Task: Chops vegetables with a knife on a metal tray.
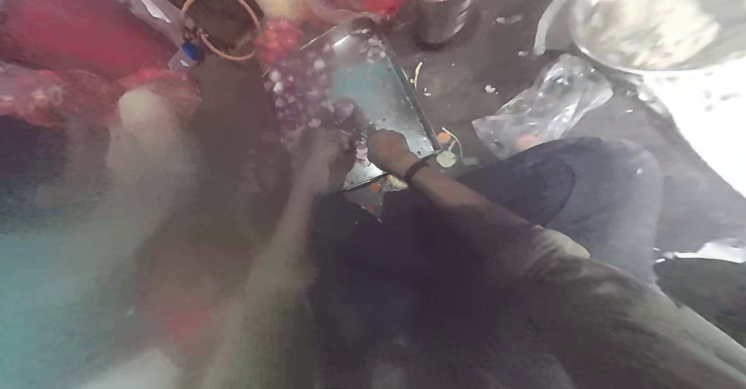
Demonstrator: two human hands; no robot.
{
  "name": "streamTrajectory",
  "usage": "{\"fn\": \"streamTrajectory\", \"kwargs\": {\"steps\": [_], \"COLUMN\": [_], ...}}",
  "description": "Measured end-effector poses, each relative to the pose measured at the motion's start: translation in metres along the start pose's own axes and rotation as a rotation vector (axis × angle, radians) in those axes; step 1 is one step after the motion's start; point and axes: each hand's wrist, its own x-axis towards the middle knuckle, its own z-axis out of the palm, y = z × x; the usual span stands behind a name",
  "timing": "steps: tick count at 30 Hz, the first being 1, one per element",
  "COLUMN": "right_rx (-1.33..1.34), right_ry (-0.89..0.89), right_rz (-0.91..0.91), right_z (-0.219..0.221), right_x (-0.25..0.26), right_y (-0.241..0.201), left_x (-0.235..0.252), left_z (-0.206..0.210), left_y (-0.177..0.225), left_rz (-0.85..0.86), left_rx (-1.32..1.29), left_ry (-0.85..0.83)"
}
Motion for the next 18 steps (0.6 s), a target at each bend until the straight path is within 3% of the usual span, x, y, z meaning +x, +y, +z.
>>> {"fn": "streamTrajectory", "kwargs": {"steps": [2, 4, 7, 12, 18], "right_rx": [0.017, 0.021, 0.009, 0.01, 0.045], "right_ry": [0.011, 0.006, -0.003, -0.039, -0.049], "right_rz": [-0.026, -0.027, -0.01, -0.012, -0.008], "right_z": [-0.001, -0.002, -0.003, -0.002, 0.004], "right_x": [-0.001, -0.001, 0.001, -0.001, -0.004], "right_y": [0.002, 0.002, 0.0, 0.003, -0.001], "left_x": [-0.002, 0.007, 0.026, 0.033, 0.023], "left_z": [-0.019, -0.031, -0.024, 0.007, 0.002], "left_y": [0.002, -0.006, -0.03, -0.023, -0.008], "left_rz": [-0.154, -0.215, -0.16, -0.223, -0.227], "left_rx": [0.091, 0.17, 0.287, 0.501, 0.409], "left_ry": [0.237, 0.362, 0.362, 0.351, 0.314]}}
